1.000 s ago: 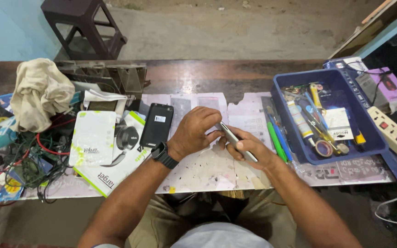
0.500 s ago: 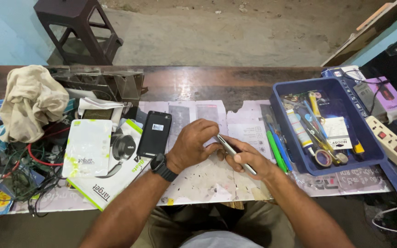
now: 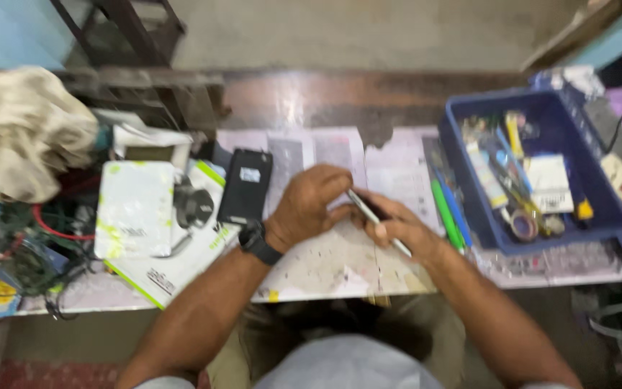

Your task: The person handles a black smartphone, removes the back cover, and uses a metal prying tool to separate the screen assembly from the frame. The person then detaches the screen and sets it aside, exposing the internal components.

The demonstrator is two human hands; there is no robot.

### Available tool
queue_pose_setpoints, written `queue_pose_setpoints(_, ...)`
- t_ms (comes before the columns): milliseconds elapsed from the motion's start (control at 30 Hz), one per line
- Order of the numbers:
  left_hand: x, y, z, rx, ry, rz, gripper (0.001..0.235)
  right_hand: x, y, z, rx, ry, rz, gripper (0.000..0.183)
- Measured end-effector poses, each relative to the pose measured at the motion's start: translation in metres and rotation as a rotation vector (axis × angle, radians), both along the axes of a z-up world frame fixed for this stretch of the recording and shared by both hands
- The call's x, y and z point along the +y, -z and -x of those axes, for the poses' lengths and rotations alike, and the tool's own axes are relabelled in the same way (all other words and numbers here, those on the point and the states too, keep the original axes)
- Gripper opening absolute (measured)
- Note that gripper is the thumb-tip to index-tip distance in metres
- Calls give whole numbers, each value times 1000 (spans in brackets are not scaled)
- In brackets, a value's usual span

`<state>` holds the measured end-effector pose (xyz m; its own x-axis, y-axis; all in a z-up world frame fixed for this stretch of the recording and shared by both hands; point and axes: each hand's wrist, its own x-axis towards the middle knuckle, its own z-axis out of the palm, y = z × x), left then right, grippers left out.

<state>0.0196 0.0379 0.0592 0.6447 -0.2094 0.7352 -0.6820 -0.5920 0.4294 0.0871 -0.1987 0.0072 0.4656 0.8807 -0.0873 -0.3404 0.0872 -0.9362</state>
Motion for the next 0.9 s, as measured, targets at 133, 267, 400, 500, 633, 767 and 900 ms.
queue_pose_setpoints(133, 0, 12, -2, 28, 38, 48, 36, -2, 2, 1, -19, 19, 40, 104)
queue_pose_setpoints(267, -2, 14, -3, 27, 54, 26, 33, 0, -5, 4, 55, 19, 27, 105)
queue_pose_setpoints(400, -7, 14, -2, -5, 55, 43, 34, 2, -14, 6, -30, 41, 59, 106)
queue_pose_setpoints(500, -9, 13, -3, -20, 41, 41, 34, 1, -17, 7, -168, 51, 42, 104)
queue_pose_setpoints(633, -8, 12, -3, -47, 9, -36, 35, -1, -15, 6, -262, 56, 62, 102)
queue_pose_setpoints(767, -9, 10, -5, -57, 13, -62, 32, -1, -12, 6, -263, 56, 73, 101)
queue_pose_setpoints(900, -11, 9, -5, -62, -3, -81, 28, -3, -12, 5, -233, 46, 95, 103)
